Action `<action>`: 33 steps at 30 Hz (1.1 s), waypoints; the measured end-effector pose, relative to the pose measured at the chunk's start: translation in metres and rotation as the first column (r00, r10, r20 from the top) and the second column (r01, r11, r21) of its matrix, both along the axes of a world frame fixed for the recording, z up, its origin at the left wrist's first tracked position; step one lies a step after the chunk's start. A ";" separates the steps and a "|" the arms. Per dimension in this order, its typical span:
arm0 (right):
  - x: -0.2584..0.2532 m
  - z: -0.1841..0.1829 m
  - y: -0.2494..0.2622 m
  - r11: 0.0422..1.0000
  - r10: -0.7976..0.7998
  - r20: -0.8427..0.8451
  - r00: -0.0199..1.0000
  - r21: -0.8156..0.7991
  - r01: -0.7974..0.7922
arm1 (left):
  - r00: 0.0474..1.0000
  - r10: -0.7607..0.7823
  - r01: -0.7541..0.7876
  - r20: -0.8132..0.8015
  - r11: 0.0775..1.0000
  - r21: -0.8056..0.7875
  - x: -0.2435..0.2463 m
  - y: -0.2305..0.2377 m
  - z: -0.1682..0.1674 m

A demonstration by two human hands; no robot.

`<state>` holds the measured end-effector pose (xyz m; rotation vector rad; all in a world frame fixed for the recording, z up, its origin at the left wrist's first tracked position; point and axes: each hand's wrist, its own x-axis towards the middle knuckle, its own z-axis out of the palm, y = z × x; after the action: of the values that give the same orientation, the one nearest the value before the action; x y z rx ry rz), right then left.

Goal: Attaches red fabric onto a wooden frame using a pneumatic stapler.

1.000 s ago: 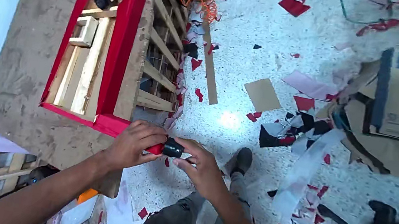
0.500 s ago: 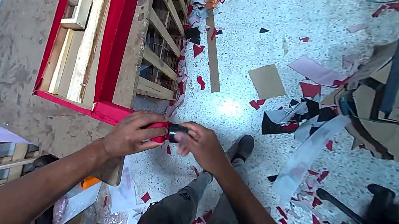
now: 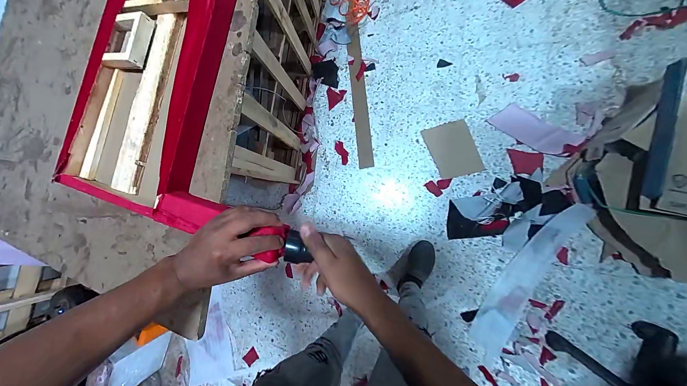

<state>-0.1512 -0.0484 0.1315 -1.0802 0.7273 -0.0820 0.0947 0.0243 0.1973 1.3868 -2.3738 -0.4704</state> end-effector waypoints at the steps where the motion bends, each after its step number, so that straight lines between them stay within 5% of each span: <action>1: -0.008 -0.003 0.003 0.994 -0.041 0.060 0.997 -0.096 0.047 | 1.000 0.003 -0.003 -0.003 1.000 0.002 -0.001 0.000 0.000; 3: -0.009 -0.008 0.008 0.974 -0.105 0.174 0.979 -0.182 0.137 | 1.000 0.009 -0.009 0.002 1.000 -0.008 0.000 -0.002 0.002; 5: -0.001 -0.007 0.012 0.985 -0.164 0.122 0.979 -0.039 0.170 | 1.000 0.002 -0.002 -0.008 1.000 -0.006 0.000 0.001 0.000; 8: 0.014 -0.004 0.004 0.992 -0.026 -0.010 1.000 0.121 0.027 | 1.000 0.005 -0.005 -0.003 1.000 -0.003 0.002 0.002 0.000; 11: -0.004 -0.008 0.005 0.943 -0.055 0.059 0.997 -0.324 0.071 | 1.000 0.012 -0.012 -0.011 1.000 -0.001 0.000 0.000 0.001; 13: -0.002 -0.016 0.011 0.869 -0.094 0.212 0.973 -0.459 0.184 | 1.000 0.021 -0.021 -0.013 1.000 -0.011 0.001 -0.001 0.002; 15: 0.007 -0.015 0.014 0.947 -0.166 0.166 0.972 -0.248 0.205 | 1.000 0.019 -0.019 -0.024 1.000 -0.001 0.000 0.000 0.001; 17: 0.017 -0.012 0.006 0.996 -0.061 0.034 0.998 0.062 0.058 | 0.999 0.020 -0.020 -0.029 1.000 0.007 0.000 0.000 -0.002; 18: 0.016 -0.008 0.001 0.998 0.008 0.001 1.000 0.062 -0.008 | 0.999 0.020 -0.019 -0.027 1.000 0.011 0.001 -0.001 -0.001; 20: 0.003 -0.001 -0.001 0.980 0.019 0.000 1.000 -0.200 -0.019 | 1.000 0.020 -0.020 -0.018 1.000 0.018 0.003 -0.003 0.000; 23: -0.006 -0.016 0.015 0.872 -0.138 0.224 0.965 -0.436 0.225 | 0.999 0.027 -0.027 -0.021 0.999 0.020 -0.001 -0.003 -0.001; 25: 0.004 -0.017 0.016 0.937 -0.206 0.168 0.964 -0.250 0.244 | 0.999 0.029 -0.028 -0.027 0.999 0.024 -0.001 -0.002 -0.003; 27: 0.017 -0.008 0.003 0.997 -0.072 0.005 0.997 -0.025 0.072 | 0.999 0.026 -0.025 -0.023 0.999 0.024 0.001 -0.003 -0.002; 29: 0.013 -0.001 -0.006 0.987 0.047 -0.060 0.997 -0.152 -0.056 | 1.000 0.021 -0.021 -0.022 0.999 0.028 0.003 -0.004 -0.001; 31: -0.003 -0.003 -0.001 0.899 -0.008 0.077 0.997 -0.436 0.041 | 1.000 0.014 -0.013 -0.026 0.999 0.034 0.001 -0.005 -0.001; 33: -0.006 -0.014 0.004 0.816 -0.057 0.268 0.962 -0.542 0.200 | 1.000 0.025 -0.025 -0.018 0.999 0.024 0.000 -0.007 -0.001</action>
<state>-0.1575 -0.0446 0.1176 -1.5553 0.5635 -0.5712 0.0942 0.0178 0.1963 1.4147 -2.3406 -0.5045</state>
